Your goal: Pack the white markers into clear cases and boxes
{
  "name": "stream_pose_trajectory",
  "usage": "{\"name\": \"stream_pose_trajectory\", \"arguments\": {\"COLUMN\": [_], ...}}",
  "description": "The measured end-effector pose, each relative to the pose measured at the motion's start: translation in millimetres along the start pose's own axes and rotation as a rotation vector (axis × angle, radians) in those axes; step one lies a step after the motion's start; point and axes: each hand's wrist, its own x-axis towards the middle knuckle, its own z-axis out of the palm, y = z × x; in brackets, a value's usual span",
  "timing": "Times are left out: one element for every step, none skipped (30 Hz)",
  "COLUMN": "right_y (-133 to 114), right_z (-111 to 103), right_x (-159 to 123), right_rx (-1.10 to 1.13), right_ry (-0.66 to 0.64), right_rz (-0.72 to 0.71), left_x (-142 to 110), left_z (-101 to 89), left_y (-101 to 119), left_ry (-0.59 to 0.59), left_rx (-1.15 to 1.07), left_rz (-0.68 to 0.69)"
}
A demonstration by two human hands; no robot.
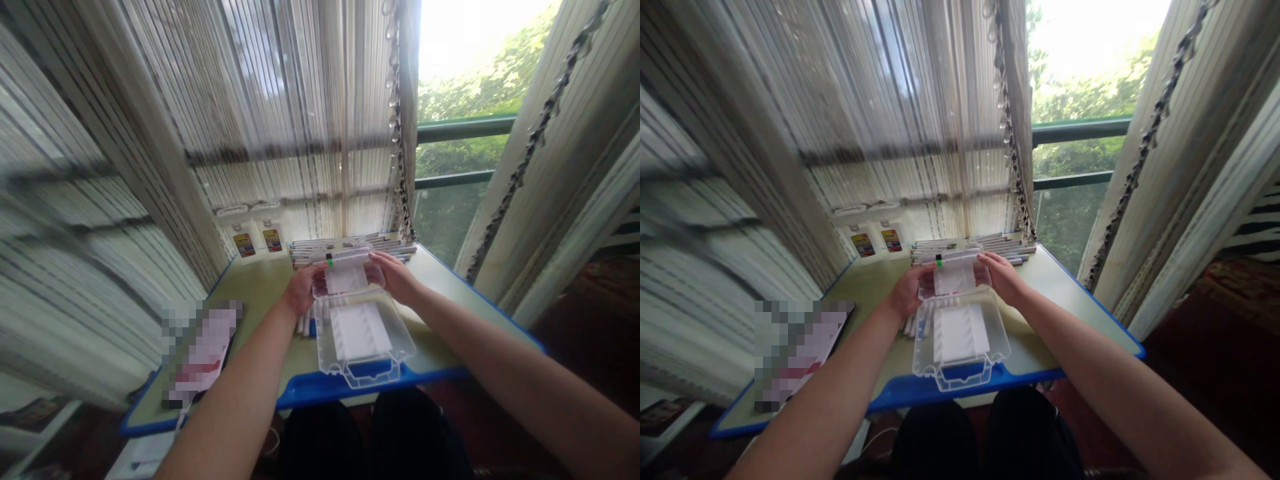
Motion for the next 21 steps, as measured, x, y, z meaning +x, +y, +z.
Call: {"name": "stream_pose_trajectory", "arguments": {"right_y": [-1.4, -3.4, -5.9, -9.0, -12.6, -16.5, -20.5, -24.4, -27.7, -30.3, -32.1, -33.0, -33.0, -32.3, -31.2, -29.9, -28.8, -28.3, -28.4, -29.4, -31.0], "right_z": [-0.5, -1.3, -2.5, -4.2, -6.4, -9.5, -13.4, -18.5, -24.5, -31.3, -38.5, -45.5, -51.7, -56.8, -60.2, -61.9, -62.0, -60.6, -58.4, -55.7, -53.0], "right_x": [-0.5, -1.0, -1.5, -2.4, -3.8, -5.8, -8.7, -12.6, -17.5, -23.4, -30.2, -37.6, -45.3, -52.9, -60.0, -66.2, -70.9, -74.1, -75.5, -75.2, -73.5], "right_rx": [-0.022, -0.046, -0.074, -0.106, -0.141, -0.174, -0.204, -0.232, -0.259, -0.285, -0.31, -0.33, -0.349, -0.372, -0.406, -0.459, -0.542, -0.666, -0.83, -1.028, -1.235], "right_ry": [0.016, 0.027, 0.032, 0.031, 0.028, 0.025, 0.026, 0.03, 0.037, 0.04, 0.043, 0.053, 0.073, 0.097, 0.121, 0.139, 0.145, 0.138, 0.124, 0.103, 0.088], "right_rz": [0.014, 0.037, 0.068, 0.106, 0.142, 0.172, 0.201, 0.221, 0.239, 0.261, 0.28, 0.295, 0.303, 0.307, 0.312, 0.318, 0.324, 0.328, 0.32, 0.294, 0.248], "left_x": [-0.4, -1.1, -2.1, -3.2, -4.4, -5.5, -6.2, -6.5, -6.4, -5.8, -5.1, -4.3, -3.6, -3.3, -3.5, -4.0, -5.0, -6.1, -7.4, -8.6, -9.6], "left_z": [-0.3, -0.5, -0.6, -0.4, -0.2, 0.2, 0.6, 0.9, 1.2, 1.5, 1.8, 2.2, 2.9, 4.0, 5.3, 6.9, 8.6, 10.3, 11.8, 13.0, 13.8], "left_y": [-0.8, -1.6, -2.3, -2.9, -3.4, -3.9, -4.4, -5.0, -6.0, -7.2, -8.9, -10.9, -13.2, -15.6, -18.0, -20.2, -22.1, -23.5, -24.5, -24.9, -25.1], "left_ry": [-0.028, -0.058, -0.093, -0.127, -0.159, -0.185, -0.199, -0.2, -0.187, -0.165, -0.144, -0.124, -0.118, -0.132, -0.162, -0.202, -0.244, -0.28, -0.304, -0.312, -0.312], "left_rx": [0.005, 0.008, 0.018, 0.04, 0.068, 0.1, 0.137, 0.179, 0.227, 0.285, 0.362, 0.462, 0.583, 0.719, 0.863, 1.001, 1.121, 1.215, 1.289, 1.343, 1.384], "left_rz": [-0.002, -0.009, -0.012, -0.007, 0.008, 0.03, 0.058, 0.094, 0.137, 0.191, 0.257, 0.335, 0.422, 0.515, 0.607, 0.691, 0.756, 0.802, 0.828, 0.837, 0.837]}}
